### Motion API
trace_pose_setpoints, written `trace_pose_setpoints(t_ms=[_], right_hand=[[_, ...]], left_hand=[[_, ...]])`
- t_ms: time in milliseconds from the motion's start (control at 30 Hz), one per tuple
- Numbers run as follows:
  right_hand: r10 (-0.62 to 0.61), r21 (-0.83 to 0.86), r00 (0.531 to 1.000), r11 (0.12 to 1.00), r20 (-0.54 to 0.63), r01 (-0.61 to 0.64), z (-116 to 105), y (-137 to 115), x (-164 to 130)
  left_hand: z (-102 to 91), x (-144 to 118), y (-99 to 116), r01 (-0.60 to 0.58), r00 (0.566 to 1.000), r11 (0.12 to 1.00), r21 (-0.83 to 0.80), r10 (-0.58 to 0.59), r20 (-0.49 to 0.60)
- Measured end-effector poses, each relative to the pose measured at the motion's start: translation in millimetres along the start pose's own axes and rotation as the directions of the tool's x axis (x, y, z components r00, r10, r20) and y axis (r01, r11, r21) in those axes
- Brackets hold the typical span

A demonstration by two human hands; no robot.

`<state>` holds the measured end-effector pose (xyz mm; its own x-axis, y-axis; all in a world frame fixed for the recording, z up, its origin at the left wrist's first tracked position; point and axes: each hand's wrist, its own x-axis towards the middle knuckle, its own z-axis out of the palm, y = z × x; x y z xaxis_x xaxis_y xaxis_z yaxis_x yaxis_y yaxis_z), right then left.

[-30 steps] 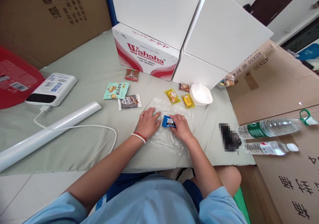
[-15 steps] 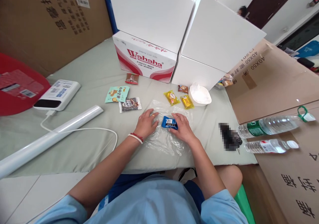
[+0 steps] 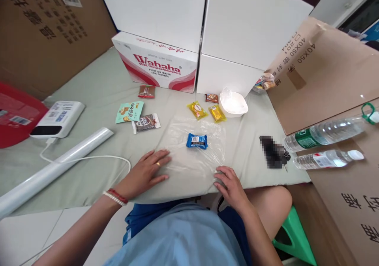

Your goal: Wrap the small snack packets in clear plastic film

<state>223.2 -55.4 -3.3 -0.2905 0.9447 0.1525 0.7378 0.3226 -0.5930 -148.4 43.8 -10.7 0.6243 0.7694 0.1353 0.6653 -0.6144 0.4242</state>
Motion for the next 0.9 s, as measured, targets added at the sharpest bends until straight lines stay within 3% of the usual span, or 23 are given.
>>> trace_pose_setpoints(t_ms=[167,400,567,700,800,900], right_hand=[[-0.014,0.032,0.998,0.999,-0.066,0.016,-1.3,2.2,11.1],[0.129,0.174,0.991,0.977,-0.044,-0.119,-39.8,3.8,28.6],[0.267,0.332,0.962,0.914,-0.058,-0.233,-57.7,24.0,71.8],[0.32,0.401,0.944,0.878,-0.084,-0.262,-63.2,39.8,112.4],[0.36,0.39,0.93,0.869,-0.076,-0.305,-60.5,49.4,134.9],[0.389,0.263,0.921,0.892,-0.03,-0.368,-53.7,57.7,150.6]], left_hand=[[-0.7,-8.4,-10.4,0.082,0.997,0.996,0.024,-0.082,-0.004],[-24.1,7.4,2.6,0.101,0.993,0.985,-0.141,-0.109,-0.05],[-34.7,44.5,-7.0,0.159,0.963,0.957,-0.243,-0.205,-0.177],[-45.7,83.8,-20.2,0.234,0.942,0.951,-0.202,-0.274,-0.196],[-50.6,109.4,-28.8,0.291,0.932,0.948,-0.128,-0.311,-0.186],[-46.1,126.4,-38.1,0.359,0.922,0.932,-0.045,-0.361,-0.136]])
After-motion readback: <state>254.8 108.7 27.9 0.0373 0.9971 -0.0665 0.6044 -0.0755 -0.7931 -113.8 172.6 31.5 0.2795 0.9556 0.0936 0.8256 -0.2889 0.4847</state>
